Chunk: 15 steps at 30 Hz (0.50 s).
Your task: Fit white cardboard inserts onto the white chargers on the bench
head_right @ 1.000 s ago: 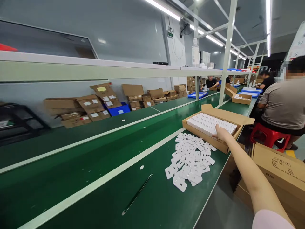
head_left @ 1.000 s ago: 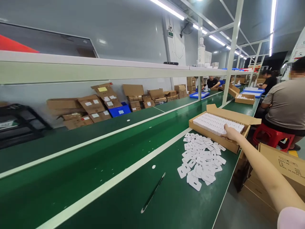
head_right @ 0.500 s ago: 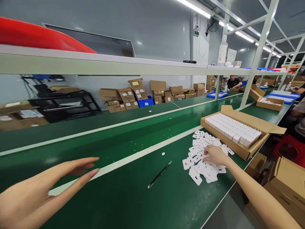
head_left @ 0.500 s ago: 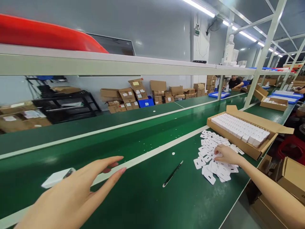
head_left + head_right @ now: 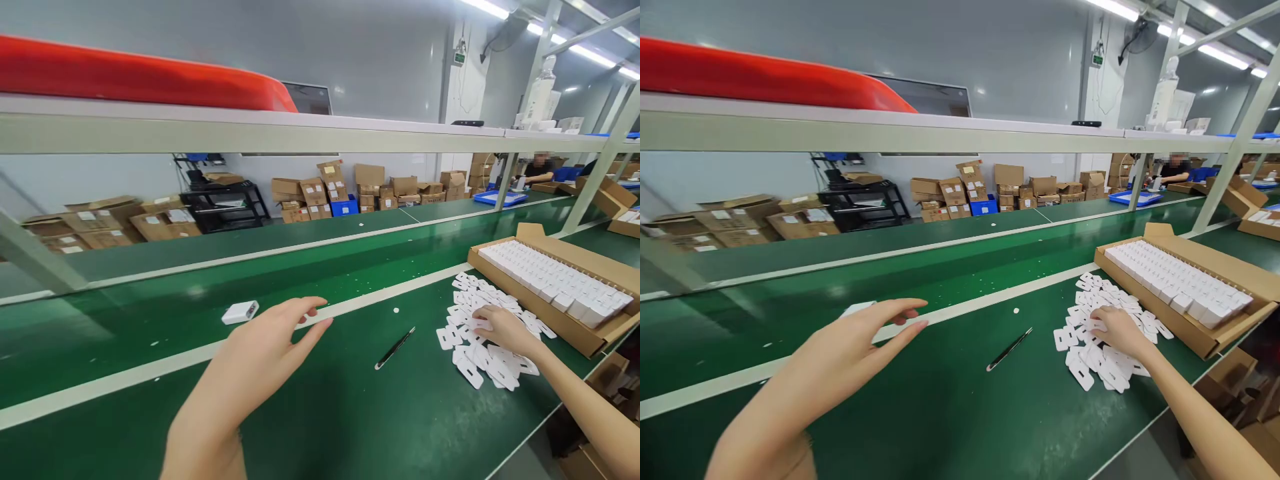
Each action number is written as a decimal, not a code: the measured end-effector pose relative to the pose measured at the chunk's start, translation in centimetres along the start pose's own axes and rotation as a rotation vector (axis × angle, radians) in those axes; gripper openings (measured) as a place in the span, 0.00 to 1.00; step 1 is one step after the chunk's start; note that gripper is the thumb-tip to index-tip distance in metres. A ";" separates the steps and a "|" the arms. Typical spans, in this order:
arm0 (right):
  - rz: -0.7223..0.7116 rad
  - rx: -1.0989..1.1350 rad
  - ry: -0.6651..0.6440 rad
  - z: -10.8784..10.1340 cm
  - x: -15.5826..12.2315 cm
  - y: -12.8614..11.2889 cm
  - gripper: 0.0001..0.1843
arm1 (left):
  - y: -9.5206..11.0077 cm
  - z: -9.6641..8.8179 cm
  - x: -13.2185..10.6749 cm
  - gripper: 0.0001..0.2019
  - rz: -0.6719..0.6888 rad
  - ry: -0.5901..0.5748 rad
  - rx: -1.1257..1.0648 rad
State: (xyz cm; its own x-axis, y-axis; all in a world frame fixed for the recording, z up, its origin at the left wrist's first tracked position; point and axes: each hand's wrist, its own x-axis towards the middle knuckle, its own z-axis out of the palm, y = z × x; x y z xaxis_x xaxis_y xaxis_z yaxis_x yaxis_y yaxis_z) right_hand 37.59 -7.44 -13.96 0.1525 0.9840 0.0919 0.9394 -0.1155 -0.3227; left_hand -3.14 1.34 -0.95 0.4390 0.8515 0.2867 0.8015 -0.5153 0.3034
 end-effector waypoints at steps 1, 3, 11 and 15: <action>-0.013 0.005 0.020 -0.2 0.4 -0.4 0.19 | 0.1 0.2 0.1 0.25 0.011 -0.006 -0.009; -0.048 0.026 0.058 -0.9 1.3 -2.0 0.21 | 0.3 0.6 0.4 0.23 0.033 -0.029 -0.050; -0.743 0.206 0.262 -5.7 2.5 -17.9 0.18 | 2.8 1.3 0.4 0.17 0.096 -0.037 -0.726; -0.948 0.338 0.374 -6.5 2.0 -22.7 0.19 | 4.1 0.8 -0.8 0.15 0.111 0.112 -0.969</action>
State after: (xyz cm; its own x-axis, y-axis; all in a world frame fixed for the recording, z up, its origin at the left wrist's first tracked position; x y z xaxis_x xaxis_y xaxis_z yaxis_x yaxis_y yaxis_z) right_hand 18.54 -3.77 -0.31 -0.4558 0.5419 0.7061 0.5990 0.7735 -0.2070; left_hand 0.07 -1.38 -0.69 0.4107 0.8049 0.4283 0.0557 -0.4910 0.8693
